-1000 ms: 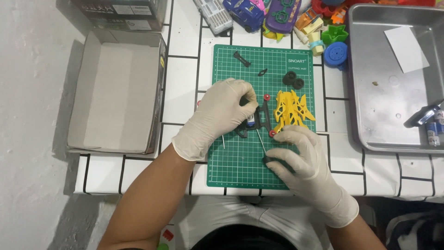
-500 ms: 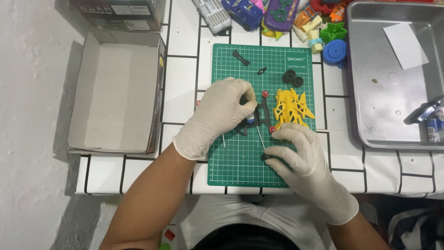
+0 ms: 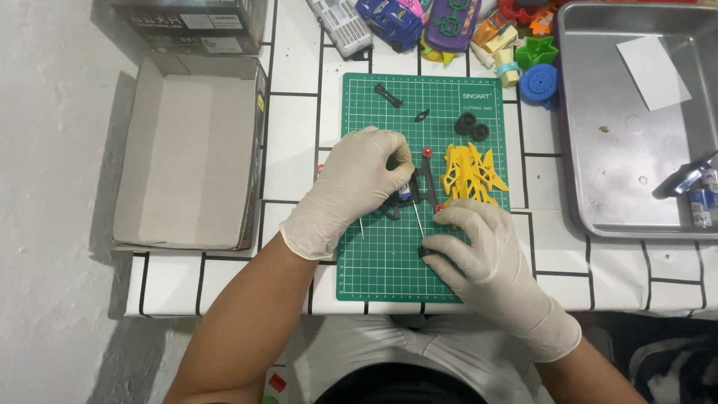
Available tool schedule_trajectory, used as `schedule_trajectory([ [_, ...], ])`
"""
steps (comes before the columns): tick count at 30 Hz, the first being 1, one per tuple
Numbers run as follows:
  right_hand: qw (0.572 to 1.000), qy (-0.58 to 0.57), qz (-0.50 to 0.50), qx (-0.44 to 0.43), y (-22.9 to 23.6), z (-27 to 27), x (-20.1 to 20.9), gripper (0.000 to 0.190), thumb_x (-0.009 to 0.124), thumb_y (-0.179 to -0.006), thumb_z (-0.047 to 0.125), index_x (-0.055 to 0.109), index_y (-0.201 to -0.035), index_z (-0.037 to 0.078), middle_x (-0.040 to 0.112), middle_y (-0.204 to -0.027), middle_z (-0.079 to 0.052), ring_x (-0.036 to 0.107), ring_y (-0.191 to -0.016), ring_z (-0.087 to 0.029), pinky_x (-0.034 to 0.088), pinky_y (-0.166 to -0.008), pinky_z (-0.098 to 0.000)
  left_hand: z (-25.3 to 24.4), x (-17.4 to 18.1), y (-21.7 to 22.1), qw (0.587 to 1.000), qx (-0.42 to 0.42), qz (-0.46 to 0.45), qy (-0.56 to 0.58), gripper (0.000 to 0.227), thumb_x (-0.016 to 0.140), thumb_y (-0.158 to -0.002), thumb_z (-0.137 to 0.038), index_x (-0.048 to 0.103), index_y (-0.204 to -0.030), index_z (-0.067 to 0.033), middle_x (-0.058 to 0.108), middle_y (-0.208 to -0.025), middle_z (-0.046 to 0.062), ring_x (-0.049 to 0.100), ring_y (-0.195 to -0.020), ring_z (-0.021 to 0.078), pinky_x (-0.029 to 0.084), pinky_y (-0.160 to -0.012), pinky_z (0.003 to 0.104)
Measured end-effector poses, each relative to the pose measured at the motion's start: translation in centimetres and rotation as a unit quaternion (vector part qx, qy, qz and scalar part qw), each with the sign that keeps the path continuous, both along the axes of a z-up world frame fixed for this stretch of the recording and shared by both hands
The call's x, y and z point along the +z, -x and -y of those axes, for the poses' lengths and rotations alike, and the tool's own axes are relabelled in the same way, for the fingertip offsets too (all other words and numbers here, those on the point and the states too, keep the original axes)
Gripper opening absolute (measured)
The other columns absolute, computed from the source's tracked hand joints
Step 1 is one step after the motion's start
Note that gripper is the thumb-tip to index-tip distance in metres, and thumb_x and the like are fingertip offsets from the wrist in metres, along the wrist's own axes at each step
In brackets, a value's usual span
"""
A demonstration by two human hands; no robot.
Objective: The person assembles a small drone on a green cutting mat, attaching red wheels to the black frame and inserting a battery. They use a screwdriver to tighten screws on the drone's body and handle a yellow plastic component.
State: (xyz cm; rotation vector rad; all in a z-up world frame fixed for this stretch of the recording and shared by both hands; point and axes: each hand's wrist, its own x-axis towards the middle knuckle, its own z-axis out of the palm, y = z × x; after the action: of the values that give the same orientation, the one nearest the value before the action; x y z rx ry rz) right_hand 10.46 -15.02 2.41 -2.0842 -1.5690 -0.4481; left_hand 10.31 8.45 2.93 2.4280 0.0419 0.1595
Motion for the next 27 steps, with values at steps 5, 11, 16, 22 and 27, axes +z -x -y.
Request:
schedule_trajectory([
  [5,0.996,0.065,0.046,0.038,-1.2,-0.6,1.5,0.01,0.07,-0.094,0.023,0.068,-0.099,0.015,0.061,-0.106,-0.004,0.057,-0.106,-0.028,0.046,-0.092,-0.0458,0.0,0.3,0.2,1.0,0.001,-0.005,0.006,0.011,0.065,-0.084,-0.024,0.063,-0.074,-0.0207,0.068,-0.073,-0.008,0.058,-0.079,0.0191,0.046,-0.073,0.04],
  [11,0.985,0.1,0.11,0.087,-2.8,-1.4,2.5,0.008,0.068,-0.094,0.02,0.065,-0.09,0.014,0.058,-0.082,-0.002,0.057,-0.093,-0.027,0.046,-0.096,-0.0473,0.0,0.5,0.2,1.0,0.0,-0.014,-0.001,0.01,0.064,-0.084,-0.024,0.064,-0.074,-0.0203,0.068,-0.074,-0.007,0.06,-0.08,0.0204,0.046,-0.073,0.04],
  [16,0.98,0.093,0.12,0.131,-3.6,-2.0,3.1,0.016,0.068,-0.09,0.009,0.058,-0.079,0.012,0.052,-0.069,-0.003,0.053,-0.079,-0.025,0.048,-0.082,-0.0424,0.1,0.6,0.2,1.0,-0.001,-0.023,-0.005,0.011,0.063,-0.085,-0.025,0.064,-0.076,-0.0198,0.068,-0.075,-0.005,0.06,-0.08,0.0212,0.046,-0.074,0.04],
  [22,0.981,0.136,0.107,0.09,-4.3,-1.2,-1.7,0.016,0.069,-0.089,0.034,0.066,-0.086,0.019,0.061,-0.075,-0.001,0.063,-0.1,-0.024,0.042,-0.104,-0.0549,0.3,2.6,0.5,0.999,0.001,-0.034,0.037,0.008,0.071,-0.085,-0.018,0.073,-0.08,-0.0115,0.071,-0.077,0.008,0.069,-0.084,0.0277,0.057,-0.081,0.038],
  [27,0.983,0.129,0.108,0.071,-4.0,-1.1,-1.1,0.016,0.07,-0.087,0.035,0.065,-0.087,0.019,0.06,-0.078,0.0,0.062,-0.102,-0.023,0.043,-0.103,-0.0556,0.3,1.9,0.3,0.999,-0.014,-0.01,0.027,0.008,0.071,-0.084,-0.016,0.071,-0.079,-0.0099,0.071,-0.076,0.009,0.069,-0.085,0.0292,0.054,-0.086,0.038],
])
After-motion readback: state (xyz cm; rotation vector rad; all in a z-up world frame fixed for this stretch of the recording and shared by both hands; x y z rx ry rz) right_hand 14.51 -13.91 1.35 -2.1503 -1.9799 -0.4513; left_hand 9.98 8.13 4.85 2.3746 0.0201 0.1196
